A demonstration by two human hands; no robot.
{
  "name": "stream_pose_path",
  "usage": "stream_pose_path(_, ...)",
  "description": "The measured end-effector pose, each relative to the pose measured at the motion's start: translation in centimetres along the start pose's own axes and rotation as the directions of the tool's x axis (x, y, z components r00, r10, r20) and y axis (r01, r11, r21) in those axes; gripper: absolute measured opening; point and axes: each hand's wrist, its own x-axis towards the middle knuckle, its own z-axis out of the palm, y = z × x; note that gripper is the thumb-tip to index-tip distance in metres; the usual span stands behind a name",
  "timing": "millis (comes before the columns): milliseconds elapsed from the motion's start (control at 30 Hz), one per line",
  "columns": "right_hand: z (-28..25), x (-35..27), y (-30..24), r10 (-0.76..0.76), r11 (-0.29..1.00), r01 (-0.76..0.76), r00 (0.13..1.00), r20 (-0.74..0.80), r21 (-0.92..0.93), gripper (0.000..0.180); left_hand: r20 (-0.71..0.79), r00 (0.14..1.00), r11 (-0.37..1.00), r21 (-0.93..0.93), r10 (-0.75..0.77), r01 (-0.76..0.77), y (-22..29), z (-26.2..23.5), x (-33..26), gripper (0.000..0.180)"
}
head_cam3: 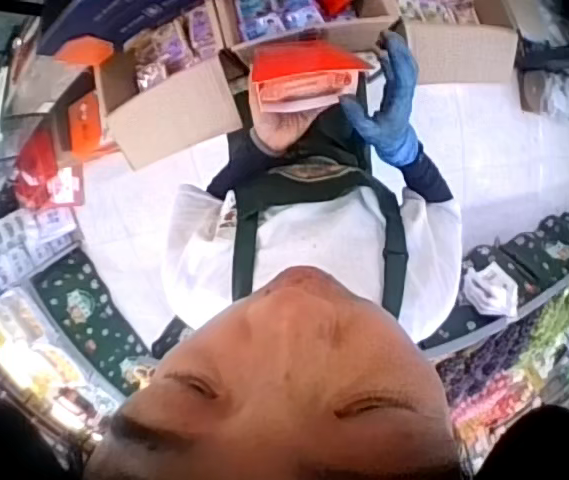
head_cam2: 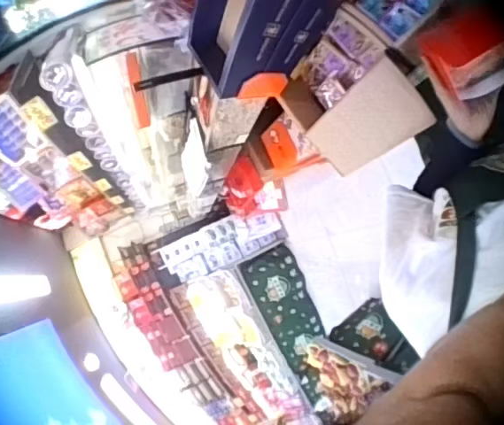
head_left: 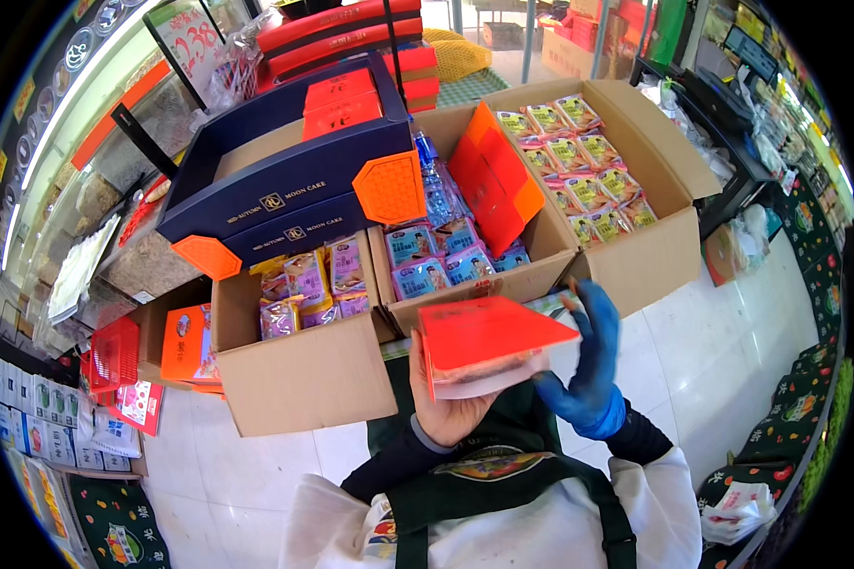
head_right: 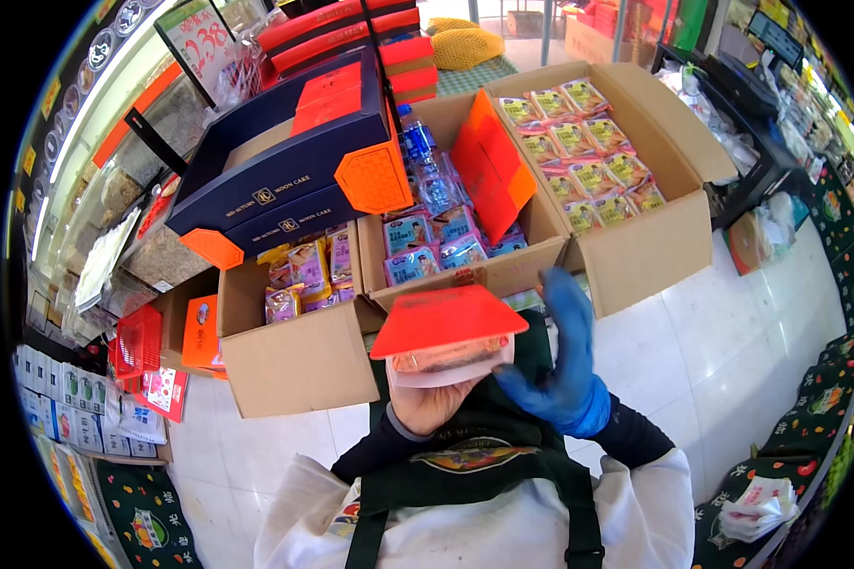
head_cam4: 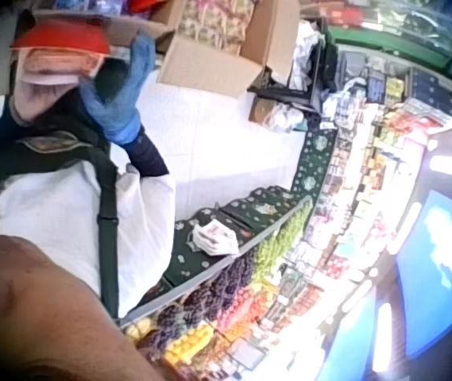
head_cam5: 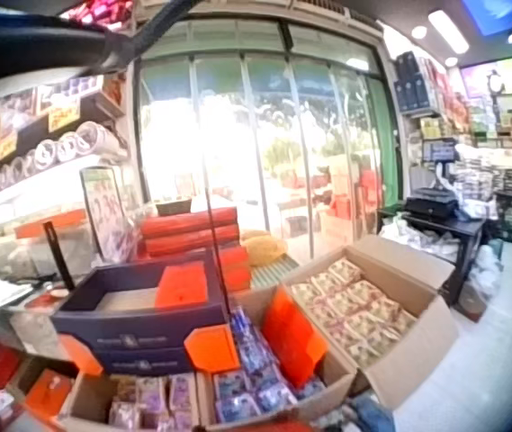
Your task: The person assembles small red and orange cardboard boxes by folding and interlocking the flaps. They repeatedly pick up flat-packed boxes, fold them into shape, and place the finished boxes into a larger blue display box.
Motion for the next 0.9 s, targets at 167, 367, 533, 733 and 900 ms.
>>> stream_pose_path(167, 0.6, -1.7, 0.8, 0.319, 0.458, -0.582, 0.813, 0.487, 0.672, 0.081, -0.076, 0.976, 0.966, 0.142, -0.206, 0.215, -0.7, -1.1, -1.4, 0.082)
stream_pose_path(367, 0.3, -5.4, 1.0, 0.423, 0.362, -0.789, 0.614, 0.667, 0.497, 0.075, -0.203, 0.969, 0.610, 0.789, 0.144, 0.074, -0.3, -6.6, -5.4, 0.065)
stream_pose_path(533, -0.2, -6.6, 0.2, 0.410, 0.283, -0.886, 0.458, 0.789, 0.367, 0.084, -0.149, 0.983, 0.434, 0.883, -0.103, 0.180, 1.1, -9.7, -7.9, 0.076)
stream_pose_path(733, -0.2, -7.2, 0.8, 0.403, 0.046, -0.945, 0.315, 0.859, 0.324, 0.060, -0.248, 0.969, 0.539, 0.814, -0.016, 0.217, 0.3, -8.6, -6.7, 0.050)
stream_pose_path(900, 0.4, -7.6, 2.2, 0.515, -0.267, -0.923, 0.105, 0.851, 0.276, 0.056, -0.315, 0.946, 0.545, 0.782, -0.075, 0.303, 1.0, -7.7, -5.8, 0.044)
